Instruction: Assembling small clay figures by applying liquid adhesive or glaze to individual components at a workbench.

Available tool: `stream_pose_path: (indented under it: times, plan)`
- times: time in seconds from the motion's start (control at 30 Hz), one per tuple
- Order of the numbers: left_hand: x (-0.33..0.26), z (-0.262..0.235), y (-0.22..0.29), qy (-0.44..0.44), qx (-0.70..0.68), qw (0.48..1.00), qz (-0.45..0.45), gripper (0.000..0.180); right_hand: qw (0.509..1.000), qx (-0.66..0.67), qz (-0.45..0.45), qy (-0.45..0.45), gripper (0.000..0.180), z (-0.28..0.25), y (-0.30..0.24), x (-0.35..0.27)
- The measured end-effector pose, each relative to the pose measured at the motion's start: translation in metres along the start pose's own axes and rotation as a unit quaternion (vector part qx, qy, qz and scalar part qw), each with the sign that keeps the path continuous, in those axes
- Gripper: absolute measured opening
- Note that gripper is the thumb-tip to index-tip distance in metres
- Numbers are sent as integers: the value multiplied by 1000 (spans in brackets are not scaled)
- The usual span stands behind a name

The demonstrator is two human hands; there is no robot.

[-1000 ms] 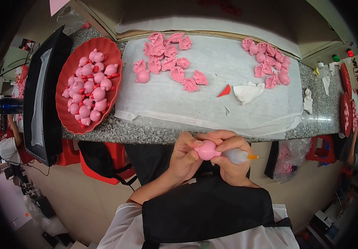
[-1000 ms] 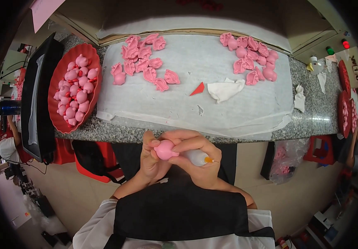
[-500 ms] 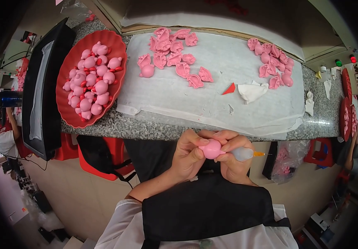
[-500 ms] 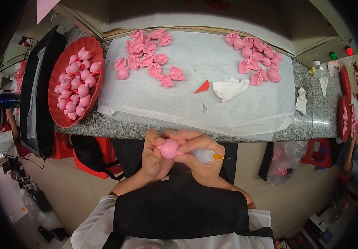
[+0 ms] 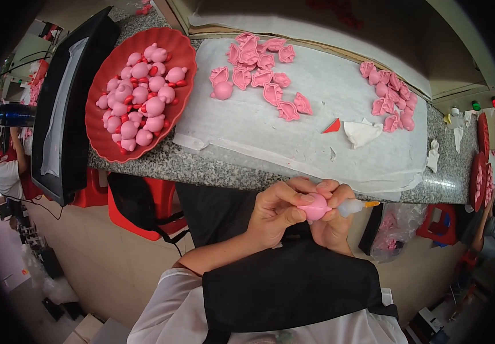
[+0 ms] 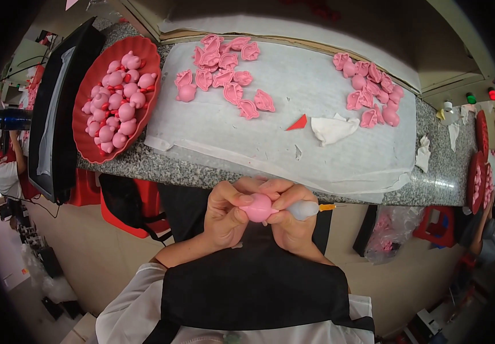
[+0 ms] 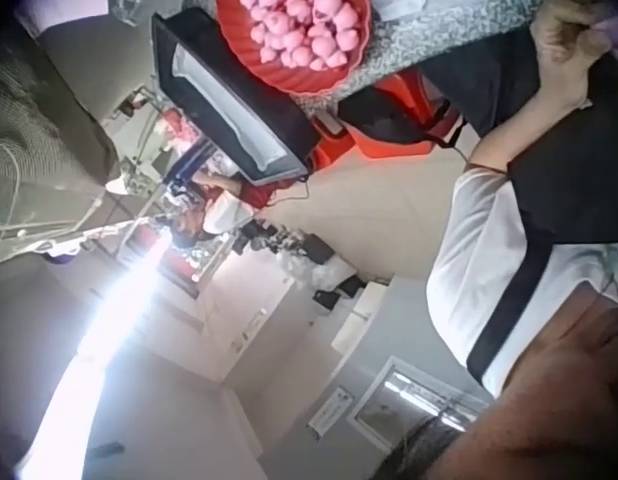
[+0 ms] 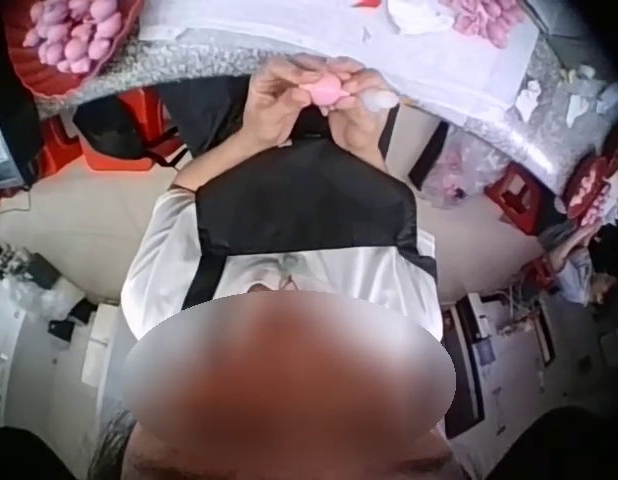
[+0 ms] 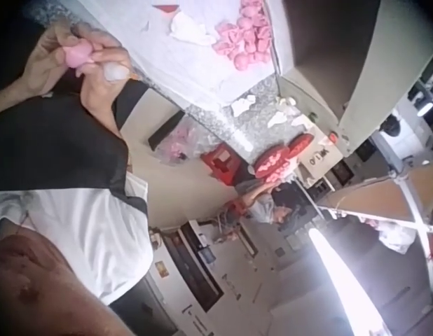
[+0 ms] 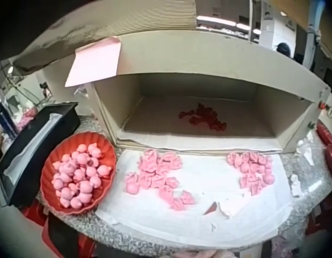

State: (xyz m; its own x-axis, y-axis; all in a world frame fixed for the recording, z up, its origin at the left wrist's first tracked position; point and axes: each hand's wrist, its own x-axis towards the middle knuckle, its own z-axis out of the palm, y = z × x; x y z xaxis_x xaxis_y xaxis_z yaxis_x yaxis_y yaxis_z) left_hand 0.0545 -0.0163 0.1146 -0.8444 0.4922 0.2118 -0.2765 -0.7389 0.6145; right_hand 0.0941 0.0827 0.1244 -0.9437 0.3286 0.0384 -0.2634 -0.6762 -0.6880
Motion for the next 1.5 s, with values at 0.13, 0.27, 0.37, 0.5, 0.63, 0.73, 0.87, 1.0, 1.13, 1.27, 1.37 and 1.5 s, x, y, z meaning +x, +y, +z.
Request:
stream_pose_path:
  times: [0.13,0.27,0.37,0.5,0.63,0.73,0.87,1.0,1.13,1.27,1.37,1.5]
  plan:
    - [0,2,5,10,-18,1000,-20,13,998,39,49,12,15,-1,-4,3]
    - [10,3,19,-13,78,994,-81,27,997,11,77,18,12,-1,-13,8]
    - [14,0,30,-76,359,927,-83,53,997,-46,58,-10,14,-3,-17,9]
    - [11,1,30,-40,333,934,-124,45,985,-164,53,-6,20,-4,-35,14]
    - [12,3,19,-7,-100,955,-279,37,976,-212,32,-22,25,-9,-48,24]
    - [7,4,8,-1,-220,933,-287,40,964,-261,30,-44,27,-13,-45,26]
    - [6,6,4,37,-266,906,-327,41,960,-276,28,-40,26,-13,-41,26]
    - [6,8,3,51,-271,898,-343,40,946,-309,22,-93,31,-16,-41,31]
    - [7,10,3,45,-271,899,-341,40,937,-315,115,-100,38,-13,-52,34]
    - [8,9,3,10,-257,913,-317,38,928,-351,60,-107,37,-18,-56,34]
    - [10,1,6,30,-223,932,-285,38,930,-364,-35,16,27,-35,-73,39]
    - [17,2,3,52,-219,939,-260,36,815,-572,-82,38,23,-41,-82,66]
